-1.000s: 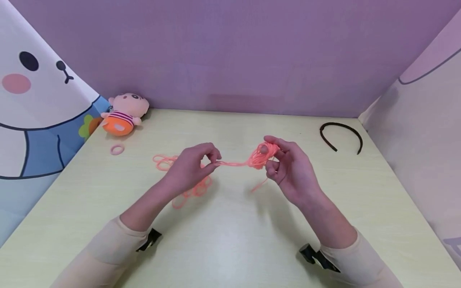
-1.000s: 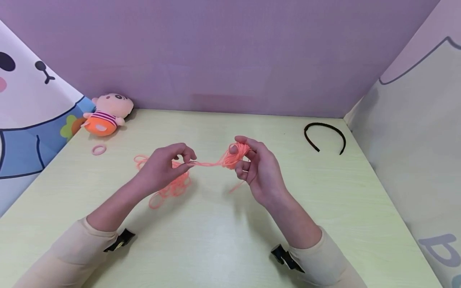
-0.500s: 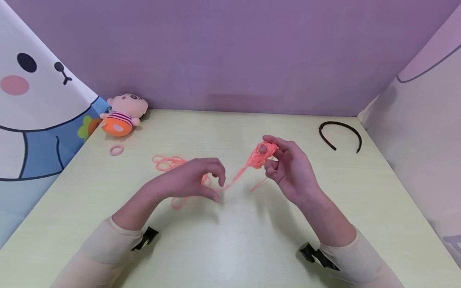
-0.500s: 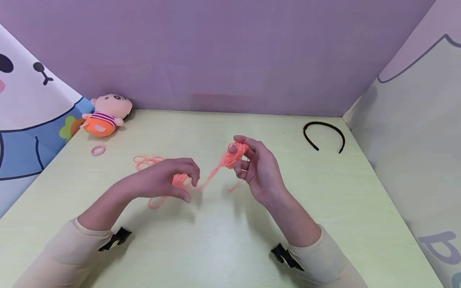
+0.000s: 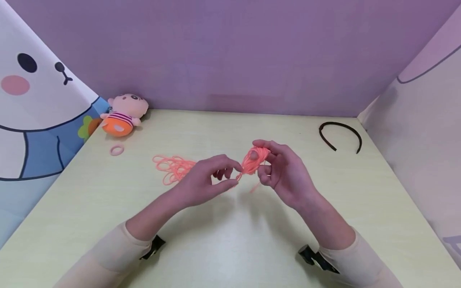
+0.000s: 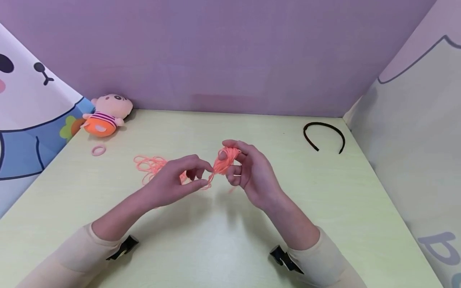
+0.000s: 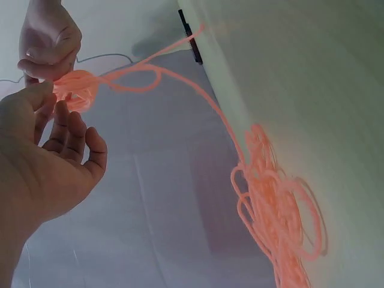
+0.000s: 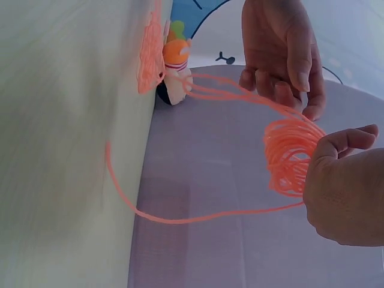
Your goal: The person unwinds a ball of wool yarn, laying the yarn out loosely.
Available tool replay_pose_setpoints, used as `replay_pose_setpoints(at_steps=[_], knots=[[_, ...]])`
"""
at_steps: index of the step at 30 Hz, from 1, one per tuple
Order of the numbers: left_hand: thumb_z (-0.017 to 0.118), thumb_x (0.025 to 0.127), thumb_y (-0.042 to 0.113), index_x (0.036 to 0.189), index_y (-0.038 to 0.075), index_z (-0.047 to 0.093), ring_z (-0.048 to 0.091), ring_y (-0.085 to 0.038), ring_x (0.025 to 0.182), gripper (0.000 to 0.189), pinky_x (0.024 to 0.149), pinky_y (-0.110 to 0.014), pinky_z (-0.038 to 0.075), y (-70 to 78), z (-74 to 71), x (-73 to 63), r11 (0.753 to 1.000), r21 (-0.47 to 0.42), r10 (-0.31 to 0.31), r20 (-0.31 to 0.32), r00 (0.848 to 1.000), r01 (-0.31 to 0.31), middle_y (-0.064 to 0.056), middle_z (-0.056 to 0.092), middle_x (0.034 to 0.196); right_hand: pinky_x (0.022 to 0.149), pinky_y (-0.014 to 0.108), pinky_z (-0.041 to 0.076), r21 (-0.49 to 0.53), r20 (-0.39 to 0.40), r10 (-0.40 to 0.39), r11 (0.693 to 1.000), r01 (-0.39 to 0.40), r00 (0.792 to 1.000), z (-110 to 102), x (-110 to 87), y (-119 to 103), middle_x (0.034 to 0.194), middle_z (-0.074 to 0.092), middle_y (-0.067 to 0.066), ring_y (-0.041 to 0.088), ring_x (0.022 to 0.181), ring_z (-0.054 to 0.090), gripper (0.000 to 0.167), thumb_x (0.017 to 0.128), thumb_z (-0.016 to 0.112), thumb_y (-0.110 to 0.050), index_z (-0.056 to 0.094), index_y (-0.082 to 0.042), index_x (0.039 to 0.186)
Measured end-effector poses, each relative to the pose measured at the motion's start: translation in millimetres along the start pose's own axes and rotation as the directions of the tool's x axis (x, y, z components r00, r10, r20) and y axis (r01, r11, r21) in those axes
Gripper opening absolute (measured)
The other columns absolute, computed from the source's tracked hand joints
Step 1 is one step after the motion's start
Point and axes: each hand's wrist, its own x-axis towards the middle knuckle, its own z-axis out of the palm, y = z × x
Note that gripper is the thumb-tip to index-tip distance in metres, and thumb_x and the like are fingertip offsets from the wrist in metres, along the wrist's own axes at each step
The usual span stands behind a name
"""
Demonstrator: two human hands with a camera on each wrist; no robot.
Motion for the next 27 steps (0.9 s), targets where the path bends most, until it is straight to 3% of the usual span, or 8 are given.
replay_pose_setpoints(at_steps=[3,6,11,15,17,20,22,27], knots=[[0.076,0.091,0.010,0.120,0.014,0.069,0.053,-0.020,0.073,0.029,0.065,-0.027,0.045,2.1,0.6,-0.6,1.000,-0.006,-0.029,0.088,0.996,0.029,0.008,0.053,0.084,0.056,0.021,0.050,-0.005,0.011,0.003,1.000,-0.003,1.000,1,0.1,1,0.096,0.064,0.003,0.016,0.057,0.057,0.032,0.108,0.041,-0.027,0.058,-0.006,0.126],[0.075,0.093,0.015,0.123,0.018,0.068,0.052,-0.015,0.069,0.031,0.063,-0.026,0.045,2.4,0.3,-1.5,0.993,-0.001,-0.111,0.208,0.972,0.114,0.010,0.054,0.081,0.056,0.021,0.050,-0.013,0.014,0.000,1.000,0.000,1.000,1,0.2,2,0.096,0.064,0.003,0.016,0.058,0.057,0.033,0.108,0.041,-0.027,0.056,-0.005,0.128],[0.072,0.096,0.019,0.114,0.025,0.071,0.048,-0.008,0.062,0.018,0.059,-0.026,0.042,1.8,-4.0,-4.0,0.974,-0.026,-0.192,0.419,0.887,0.224,0.010,0.054,0.071,0.056,0.021,0.049,-0.016,0.003,-0.012,1.000,0.013,1.000,0,0.5,0,0.098,0.064,0.003,0.016,0.058,0.055,0.034,0.108,0.040,-0.028,0.054,-0.005,0.129],[0.070,0.097,0.019,0.105,0.023,0.074,0.047,-0.005,0.061,0.009,0.060,-0.024,0.042,2.4,-10.1,-4.4,0.978,0.020,-0.183,0.554,0.812,0.207,0.012,0.053,0.068,0.056,0.021,0.049,0.011,0.002,-0.035,0.999,0.035,0.999,-3,0.7,-1,0.098,0.065,0.003,0.015,0.058,0.055,0.034,0.108,0.038,-0.028,0.054,-0.005,0.127],[0.070,0.097,0.020,0.103,0.022,0.073,0.048,-0.005,0.060,0.007,0.059,-0.025,0.042,3.7,-12.6,-3.7,0.979,0.020,-0.181,0.534,0.826,0.201,0.012,0.053,0.068,0.056,0.021,0.050,0.026,0.000,-0.044,0.999,0.044,0.999,-4,0.9,-1,0.098,0.065,0.003,0.015,0.059,0.056,0.033,0.108,0.038,-0.028,0.055,-0.005,0.126],[0.071,0.097,0.020,0.108,0.022,0.070,0.047,-0.008,0.058,0.012,0.057,-0.027,0.041,6.5,-14.1,-2.3,0.976,-0.027,-0.187,0.393,0.900,0.215,0.009,0.053,0.068,0.057,0.021,0.050,0.039,0.004,-0.042,0.998,0.042,0.999,-4,1.1,-1,0.098,0.065,0.003,0.015,0.059,0.057,0.033,0.108,0.040,-0.028,0.057,-0.006,0.124],[0.072,0.096,0.021,0.119,0.023,0.066,0.046,-0.010,0.057,0.024,0.055,-0.028,0.041,8.2,-13.6,-1.5,0.973,-0.062,-0.193,0.305,0.933,0.221,0.007,0.053,0.069,0.057,0.021,0.050,0.032,0.003,-0.037,0.999,0.037,0.999,-3,0.7,0,0.098,0.064,0.003,0.015,0.059,0.057,0.033,0.108,0.040,-0.029,0.057,-0.006,0.125],[0.073,0.095,0.020,0.136,0.024,0.059,0.046,-0.008,0.057,0.043,0.056,-0.026,0.041,7.3,-8.1,-2.4,0.978,-0.034,-0.184,0.319,0.930,0.205,0.009,0.051,0.069,0.057,0.021,0.050,0.024,0.007,-0.021,0.999,0.021,1.000,0,-0.2,1,0.098,0.064,0.003,0.015,0.059,0.057,0.033,0.108,0.040,-0.029,0.056,-0.006,0.126]])
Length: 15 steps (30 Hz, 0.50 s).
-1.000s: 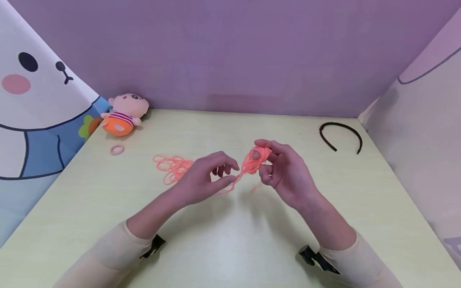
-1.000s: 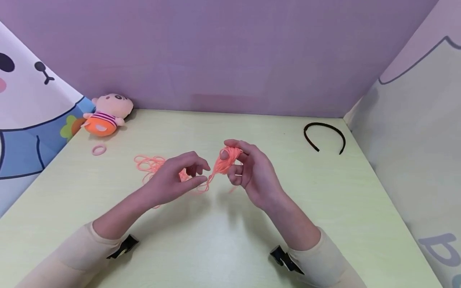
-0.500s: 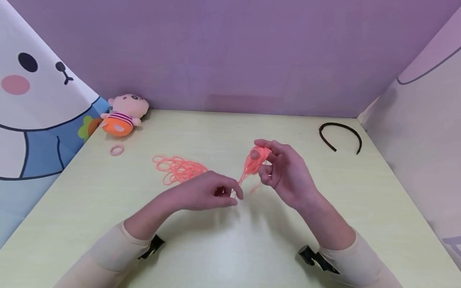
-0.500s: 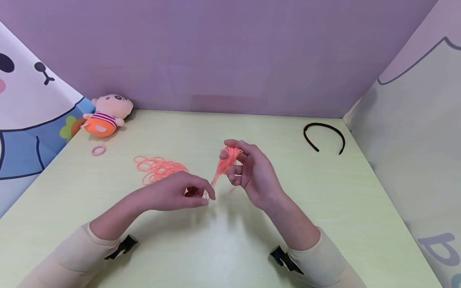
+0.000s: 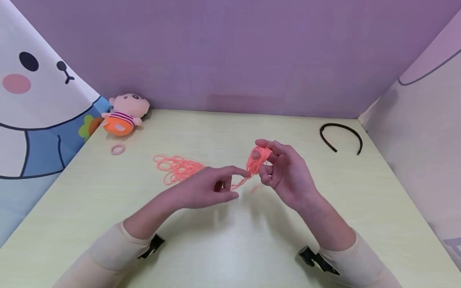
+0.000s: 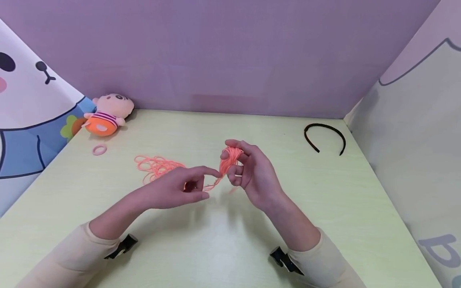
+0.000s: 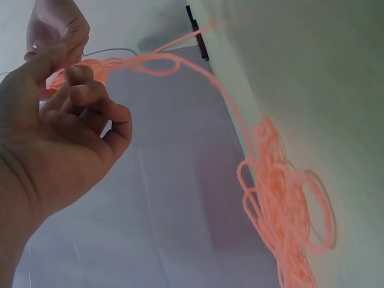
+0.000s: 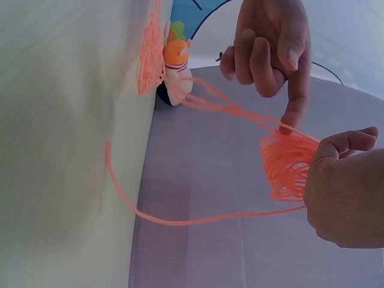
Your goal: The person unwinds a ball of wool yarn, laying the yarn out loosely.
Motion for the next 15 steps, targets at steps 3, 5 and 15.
replay_pose_setpoints(at_steps=[3,5,15], knots=[[0.072,0.096,0.021,0.135,0.024,0.061,0.046,-0.007,0.057,0.040,0.057,-0.025,0.041,-1.0,3.6,0.5,1.000,0.027,0.000,0.072,0.997,-0.002,0.010,0.050,0.068,0.057,0.022,0.050,0.001,0.010,0.005,1.000,-0.005,1.000,0.8,-0.3,0.3,0.097,0.064,0.003,0.015,0.058,0.057,0.034,0.108,0.039,-0.029,0.056,-0.006,0.127],[0.071,0.096,0.022,0.131,0.025,0.063,0.046,-0.007,0.057,0.036,0.057,-0.025,0.040,-1.0,4.9,0.1,0.999,0.048,-0.019,0.124,0.992,0.013,0.010,0.049,0.066,0.056,0.022,0.049,0.002,0.016,0.003,1.000,-0.003,1.000,1.0,-0.2,0.0,0.098,0.064,0.003,0.015,0.058,0.056,0.034,0.108,0.039,-0.029,0.056,-0.006,0.127],[0.072,0.095,0.025,0.114,0.027,0.072,0.049,-0.004,0.062,0.019,0.062,-0.025,0.041,-8.2,3.9,-6.8,0.954,0.261,-0.256,0.453,0.854,0.148,0.009,0.055,0.070,0.058,0.023,0.050,0.052,-0.011,-0.052,0.997,0.053,0.999,-3.5,0.1,-6.5,0.100,0.065,0.004,0.016,0.061,0.057,0.033,0.109,0.038,-0.028,0.055,-0.005,0.125]])
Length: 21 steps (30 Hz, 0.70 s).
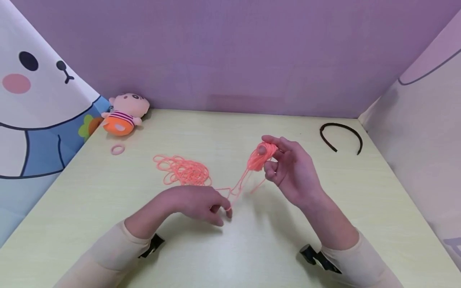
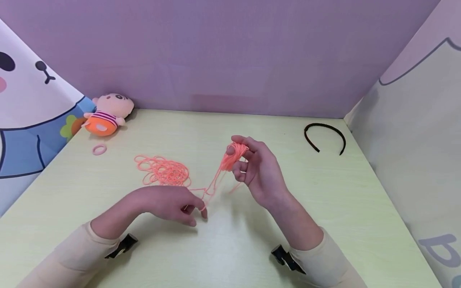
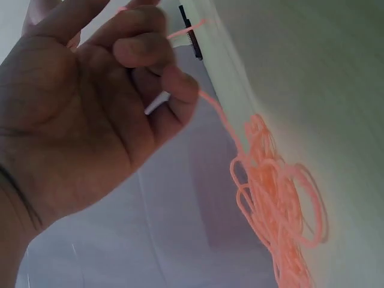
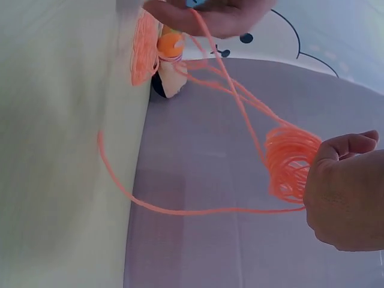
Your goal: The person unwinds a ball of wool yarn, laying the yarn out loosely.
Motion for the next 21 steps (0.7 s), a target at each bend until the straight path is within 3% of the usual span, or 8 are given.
replay_pose_setpoints(at_steps=[5,9,12,15,18,19,21], knots=[[0.077,0.091,0.026,0.116,0.035,0.070,0.050,-0.004,0.068,0.028,0.070,-0.027,0.043,6.9,3.8,-6.1,0.992,0.029,-0.123,0.110,0.986,0.121,0.006,0.056,0.073,0.057,0.022,0.049,0.032,-0.014,-0.011,0.999,0.012,1.000,-3,0.9,-3,0.099,0.065,0.005,0.016,0.063,0.058,0.031,0.109,0.039,-0.027,0.053,-0.005,0.124],[0.079,0.090,0.025,0.125,0.042,0.064,0.051,-0.003,0.070,0.041,0.070,-0.026,0.044,17.5,7.3,-10.4,0.992,0.042,-0.123,0.180,0.976,0.117,0.007,0.056,0.074,0.056,0.021,0.049,0.066,-0.026,-0.021,0.998,0.023,0.999,-5,1.7,-5,0.098,0.065,0.006,0.017,0.063,0.059,0.029,0.108,0.041,-0.025,0.054,-0.004,0.123],[0.079,0.090,0.025,0.132,0.041,0.061,0.051,-0.004,0.069,0.048,0.068,-0.027,0.044,24.7,4.6,-15.9,0.990,0.057,-0.134,0.162,0.978,0.127,0.008,0.057,0.074,0.056,0.022,0.049,0.079,-0.027,-0.024,0.997,0.026,0.999,-5,1.4,-5,0.098,0.065,0.007,0.017,0.063,0.059,0.029,0.108,0.042,-0.025,0.055,-0.004,0.123],[0.077,0.090,0.023,0.136,0.039,0.061,0.051,-0.006,0.066,0.051,0.065,-0.030,0.045,30.3,-0.2,-23.7,0.983,0.098,-0.162,0.048,0.986,0.157,0.008,0.057,0.071,0.056,0.022,0.049,0.083,-0.019,-0.025,0.996,0.027,1.000,-5,0.6,-4,0.098,0.065,0.007,0.017,0.063,0.058,0.029,0.108,0.042,-0.025,0.056,-0.004,0.122],[0.073,0.093,0.021,0.125,0.031,0.067,0.051,-0.007,0.064,0.035,0.061,-0.032,0.046,33.7,-4.9,-27.8,0.971,0.170,-0.140,-0.153,0.978,0.166,0.011,0.055,0.067,0.055,0.022,0.049,0.089,-0.001,-0.032,0.996,0.032,0.999,-3,-0.7,-4,0.097,0.065,0.007,0.017,0.062,0.058,0.029,0.108,0.042,-0.025,0.057,-0.004,0.121],[0.071,0.094,0.021,0.119,0.028,0.068,0.051,-0.008,0.063,0.026,0.059,-0.032,0.046,34.5,-6.2,-26.8,0.969,0.186,-0.115,-0.238,0.964,0.162,0.012,0.054,0.066,0.055,0.022,0.049,0.090,0.006,-0.036,0.995,0.035,0.999,-3,-1.4,-4,0.097,0.066,0.007,0.017,0.061,0.059,0.029,0.108,0.041,-0.025,0.057,-0.004,0.121],[0.069,0.096,0.022,0.109,0.023,0.069,0.050,-0.008,0.062,0.013,0.057,-0.030,0.045,35.7,-8.2,-21.9,0.972,0.173,-0.078,-0.409,0.909,0.161,0.013,0.054,0.069,0.056,0.023,0.049,0.098,0.027,-0.037,0.995,0.034,0.999,-2,-3.0,-4,0.097,0.066,0.007,0.017,0.061,0.059,0.030,0.109,0.041,-0.026,0.058,-0.004,0.121]])
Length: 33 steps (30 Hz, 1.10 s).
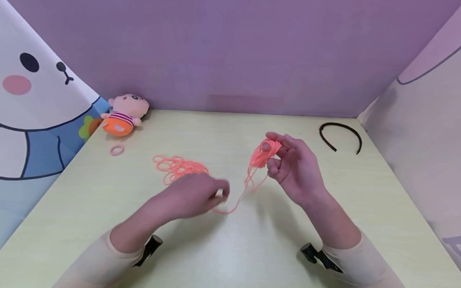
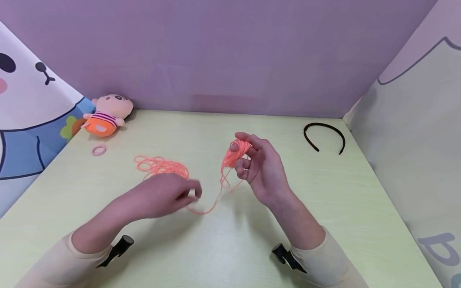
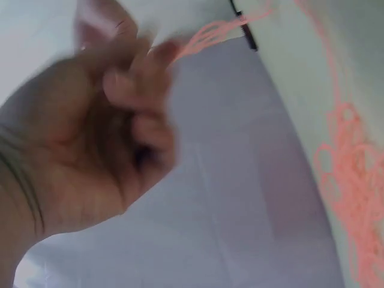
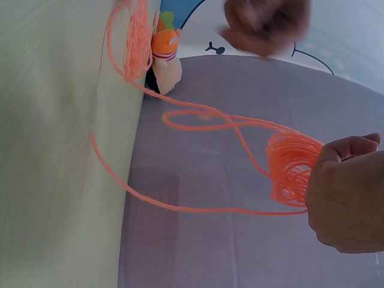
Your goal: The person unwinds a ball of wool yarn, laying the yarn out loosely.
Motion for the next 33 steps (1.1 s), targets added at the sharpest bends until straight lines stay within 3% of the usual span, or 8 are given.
replay_pose_setpoints(at_steps=[4,8,11,16,23,30,31,33], knots=[[0.070,0.097,0.027,0.113,0.019,0.068,0.051,-0.011,0.064,0.018,0.056,-0.029,0.046,1.7,7.0,12.1,0.979,-0.204,-0.078,-0.239,0.968,0.028,0.007,0.057,0.085,0.059,0.023,0.051,-0.007,0.064,0.035,0.999,-0.034,0.997,4,-3.4,2,0.101,0.065,0.005,0.017,0.062,0.060,0.036,0.109,0.038,-0.031,0.055,-0.005,0.126],[0.075,0.094,0.028,0.124,0.016,0.066,0.050,-0.013,0.066,0.034,0.057,-0.029,0.045,0.0,17.5,19.1,0.919,-0.394,-0.110,-0.237,0.965,0.008,0.004,0.057,0.091,0.060,0.023,0.049,-0.037,0.137,0.062,0.998,-0.058,0.989,6,-5.8,5,0.104,0.063,0.004,0.017,0.064,0.061,0.042,0.109,0.034,-0.036,0.050,-0.005,0.133],[0.075,0.093,0.024,0.114,0.015,0.071,0.051,-0.014,0.067,0.023,0.059,-0.028,0.045,-1.5,20.7,21.7,0.890,-0.454,-0.077,-0.267,0.961,-0.054,0.006,0.057,0.085,0.058,0.023,0.045,-0.057,0.181,0.065,0.997,-0.055,0.981,7,-5.9,7,0.104,0.063,0.003,0.017,0.062,0.061,0.045,0.109,0.032,-0.038,0.051,-0.006,0.135],[0.075,0.093,0.015,0.097,0.016,0.076,0.055,-0.017,0.072,0.004,0.064,-0.030,0.048,-5.7,17.8,23.4,0.876,-0.472,-0.110,-0.390,0.914,-0.096,0.007,0.059,0.080,0.057,0.022,0.044,-0.076,0.199,0.055,0.996,-0.040,0.979,6,-5.3,7,0.104,0.064,0.002,0.016,0.061,0.062,0.047,0.109,0.031,-0.039,0.054,-0.007,0.134],[0.074,0.094,0.016,0.097,0.014,0.074,0.051,-0.015,0.067,0.004,0.060,-0.032,0.045,-13.8,8.8,20.4,0.924,-0.377,-0.159,-0.524,0.837,-0.060,0.005,0.059,0.081,0.055,0.023,0.045,-0.110,0.125,0.053,0.993,-0.039,0.991,6,-3.3,5,0.101,0.067,0.002,0.017,0.061,0.060,0.045,0.110,0.033,-0.036,0.052,-0.004,0.135],[0.076,0.091,0.011,0.096,0.013,0.070,0.053,-0.016,0.071,0.008,0.061,-0.031,0.045,-18.8,6.7,20.9,0.998,0.002,0.044,-0.671,0.741,-0.058,0.003,0.059,0.085,0.054,0.024,0.043,-0.128,0.108,0.071,0.990,-0.057,0.992,5,-2.7,4,0.096,0.068,0.002,0.017,0.056,0.056,0.043,0.110,0.033,-0.033,0.057,-0.005,0.131],[0.077,0.090,0.009,0.096,0.012,0.070,0.054,-0.017,0.071,0.009,0.062,-0.032,0.046,-19.7,7.1,21.4,0.997,0.042,0.073,-0.678,0.731,-0.061,0.002,0.060,0.085,0.054,0.024,0.042,-0.127,0.111,0.074,0.990,-0.060,0.991,5,-2.6,4,0.096,0.068,0.003,0.017,0.055,0.056,0.042,0.110,0.034,-0.032,0.059,-0.005,0.131],[0.078,0.089,0.008,0.095,0.012,0.070,0.056,-0.018,0.074,0.011,0.064,-0.032,0.047,-20.5,7.2,21.5,0.996,0.032,0.086,-0.664,0.742,-0.087,0.001,0.061,0.087,0.054,0.024,0.041,-0.120,0.118,0.079,0.991,-0.065,0.990,5,-2.4,4,0.094,0.069,0.003,0.017,0.055,0.055,0.042,0.110,0.034,-0.032,0.061,-0.006,0.128]])
